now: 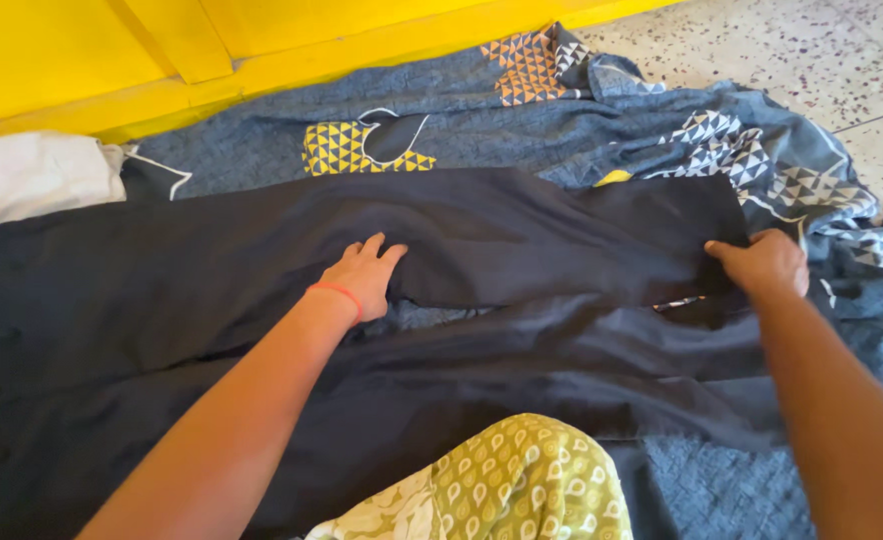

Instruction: The person folds a light-colored shirt and then a pair of dark trousers on a patterned cloth spread on the floor. The shirt is folded into a compact rectangle and set aside, followed by folding the trousers lengthwise and then into a smaller bundle.

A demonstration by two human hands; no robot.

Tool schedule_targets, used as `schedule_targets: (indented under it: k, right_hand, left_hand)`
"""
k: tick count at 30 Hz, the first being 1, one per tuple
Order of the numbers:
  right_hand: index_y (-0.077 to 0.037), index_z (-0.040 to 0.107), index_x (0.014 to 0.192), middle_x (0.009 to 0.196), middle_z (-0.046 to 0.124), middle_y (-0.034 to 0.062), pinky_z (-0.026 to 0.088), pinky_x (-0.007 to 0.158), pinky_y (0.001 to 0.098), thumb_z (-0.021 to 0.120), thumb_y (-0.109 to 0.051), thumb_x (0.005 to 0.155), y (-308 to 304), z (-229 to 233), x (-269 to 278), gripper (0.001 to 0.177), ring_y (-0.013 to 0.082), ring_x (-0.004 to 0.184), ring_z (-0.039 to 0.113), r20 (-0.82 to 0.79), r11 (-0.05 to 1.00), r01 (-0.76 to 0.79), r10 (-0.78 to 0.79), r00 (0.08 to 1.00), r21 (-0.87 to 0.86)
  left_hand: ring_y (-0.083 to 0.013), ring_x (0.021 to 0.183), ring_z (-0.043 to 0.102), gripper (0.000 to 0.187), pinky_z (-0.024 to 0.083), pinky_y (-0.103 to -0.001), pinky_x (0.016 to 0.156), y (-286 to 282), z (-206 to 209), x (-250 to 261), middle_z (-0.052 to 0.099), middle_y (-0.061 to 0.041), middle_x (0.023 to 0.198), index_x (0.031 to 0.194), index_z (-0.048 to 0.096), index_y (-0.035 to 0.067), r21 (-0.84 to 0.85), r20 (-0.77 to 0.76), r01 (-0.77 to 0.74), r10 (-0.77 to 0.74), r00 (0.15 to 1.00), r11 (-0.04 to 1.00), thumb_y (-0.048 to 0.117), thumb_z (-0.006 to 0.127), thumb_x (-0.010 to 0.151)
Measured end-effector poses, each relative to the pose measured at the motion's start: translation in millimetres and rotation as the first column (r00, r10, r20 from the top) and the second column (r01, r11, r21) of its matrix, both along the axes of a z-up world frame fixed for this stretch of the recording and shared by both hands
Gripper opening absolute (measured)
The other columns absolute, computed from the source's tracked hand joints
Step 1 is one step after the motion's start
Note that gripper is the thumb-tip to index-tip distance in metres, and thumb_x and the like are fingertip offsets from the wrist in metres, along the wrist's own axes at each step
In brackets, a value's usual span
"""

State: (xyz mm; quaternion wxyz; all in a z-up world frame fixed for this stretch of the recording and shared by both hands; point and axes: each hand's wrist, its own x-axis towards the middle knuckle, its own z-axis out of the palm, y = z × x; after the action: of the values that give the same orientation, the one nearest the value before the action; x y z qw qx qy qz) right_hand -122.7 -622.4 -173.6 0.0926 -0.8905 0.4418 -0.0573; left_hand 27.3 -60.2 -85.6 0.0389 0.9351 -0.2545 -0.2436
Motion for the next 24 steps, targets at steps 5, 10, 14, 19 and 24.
schedule_targets:
  k: [5,10,14,19,24]
  right_hand:
    - [-0.007,0.082,0.108,0.106,0.078,0.0194,0.053,0.095,0.045,0.085,-0.048,0.074,-36.4,6.5,13.8,0.053,0.038,0.106,0.074,0.032,0.987,-0.106,0.102,0.994,0.124]
    - [-0.003,0.079,0.107,0.099,0.076,0.0138,0.053,0.085,0.0432,0.088,-0.046,0.074,-45.9,-6.2,24.8,0.055,0.0335,0.095,0.072,0.099,0.918,-0.396,0.394,0.914,0.008]
    - [0.008,0.076,0.107,0.088,0.075,0.0209,0.06,0.078,0.0594,0.088,-0.049,0.084,-57.0,-8.8,32.9,0.062,0.0437,0.083,0.076,-0.071,0.93,-0.053,0.085,0.994,0.363]
    - [-0.011,0.077,0.128,0.079,0.079,0.0128,0.055,0.076,0.04,0.084,-0.044,0.081,-86.7,21.9,70.6,0.057,0.0272,0.069,0.076,-0.166,0.98,-0.192,0.197,0.966,0.048]
    - [-0.007,0.054,0.142,0.113,0.052,0.0265,0.046,0.089,0.051,0.081,-0.045,0.086,-113.7,77.3,109.0,0.073,0.044,0.098,0.057,-0.21,0.982,-0.125,0.093,0.973,-0.143]
  left_hand:
    - [-0.0356,0.16,0.002,0.114,0.037,-0.056,0.119,-18.6,4.4,6.3,-0.006,0.005,0.175,0.163,0.011,0.046,0.2,-0.157,-0.023,0.055,0.986,0.979,-0.005,0.068,0.078]
    - [-0.0343,0.16,0.002,0.125,0.035,-0.056,0.121,-18.9,-0.9,18.1,-0.009,0.003,0.174,0.161,0.007,0.046,0.257,-0.149,0.029,0.01,0.989,0.966,0.012,0.088,0.072]
    - [-0.0316,0.161,0.003,0.136,0.035,-0.056,0.121,-7.9,-21.6,30.6,-0.007,0.004,0.174,0.161,0.009,0.048,0.232,-0.068,0.066,-0.051,0.996,0.97,0.024,0.099,0.062]
    - [-0.0352,0.159,0.004,0.141,0.035,-0.051,0.121,7.1,-48.5,41.7,-0.004,-0.001,0.174,0.162,0.01,0.044,0.154,0.001,0.14,-0.142,0.99,0.978,0.032,0.101,0.055]
    - [-0.0369,0.159,0.001,0.151,0.039,-0.055,0.117,12.3,-48.3,51.6,-0.007,-0.005,0.173,0.161,0.005,0.043,0.128,0.034,0.177,-0.183,0.983,0.976,0.045,0.102,0.045]
